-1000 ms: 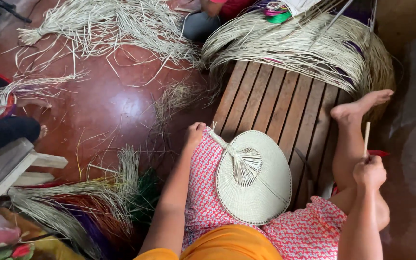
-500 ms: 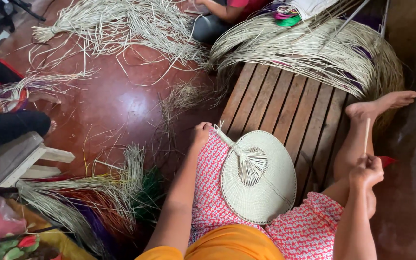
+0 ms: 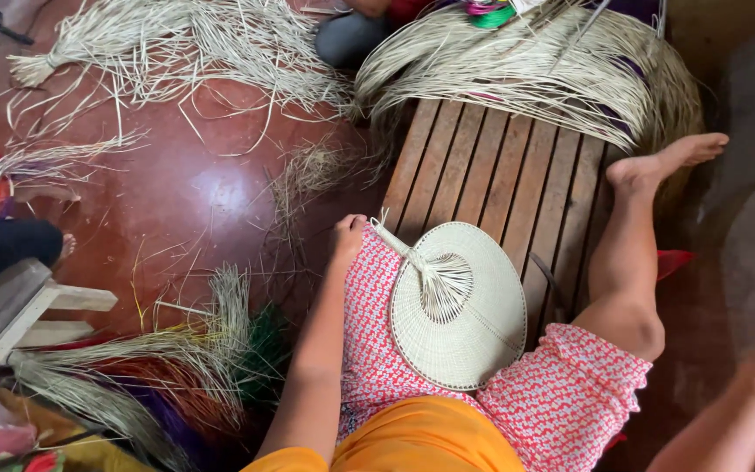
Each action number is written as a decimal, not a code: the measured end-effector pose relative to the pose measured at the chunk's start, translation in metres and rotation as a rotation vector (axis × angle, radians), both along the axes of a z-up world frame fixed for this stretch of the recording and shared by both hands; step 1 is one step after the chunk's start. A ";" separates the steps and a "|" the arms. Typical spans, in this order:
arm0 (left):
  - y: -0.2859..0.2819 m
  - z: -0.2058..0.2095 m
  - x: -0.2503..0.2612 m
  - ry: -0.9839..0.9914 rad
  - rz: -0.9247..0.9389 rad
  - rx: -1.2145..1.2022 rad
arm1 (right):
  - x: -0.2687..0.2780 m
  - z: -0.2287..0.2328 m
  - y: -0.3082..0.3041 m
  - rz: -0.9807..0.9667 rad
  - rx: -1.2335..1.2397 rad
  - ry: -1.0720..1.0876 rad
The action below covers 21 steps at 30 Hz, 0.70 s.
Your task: Weaving dried plant fibers to create a hand fan and securing the wooden handle
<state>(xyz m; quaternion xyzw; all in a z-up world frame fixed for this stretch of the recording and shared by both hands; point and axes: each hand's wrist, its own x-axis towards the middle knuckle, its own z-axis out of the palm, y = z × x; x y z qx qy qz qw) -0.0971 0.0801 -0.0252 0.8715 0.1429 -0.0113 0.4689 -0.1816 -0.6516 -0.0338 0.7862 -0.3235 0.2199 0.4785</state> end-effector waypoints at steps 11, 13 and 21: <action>0.014 -0.028 0.008 -0.075 -0.002 -0.080 | 0.151 0.260 0.237 -0.289 1.873 -0.516; 0.016 -0.024 0.006 -0.087 -0.049 -0.101 | 0.184 0.201 0.193 -0.064 2.025 -1.107; 0.023 -0.012 0.007 -0.082 -0.068 -0.044 | 0.195 0.179 0.159 0.263 2.035 -1.812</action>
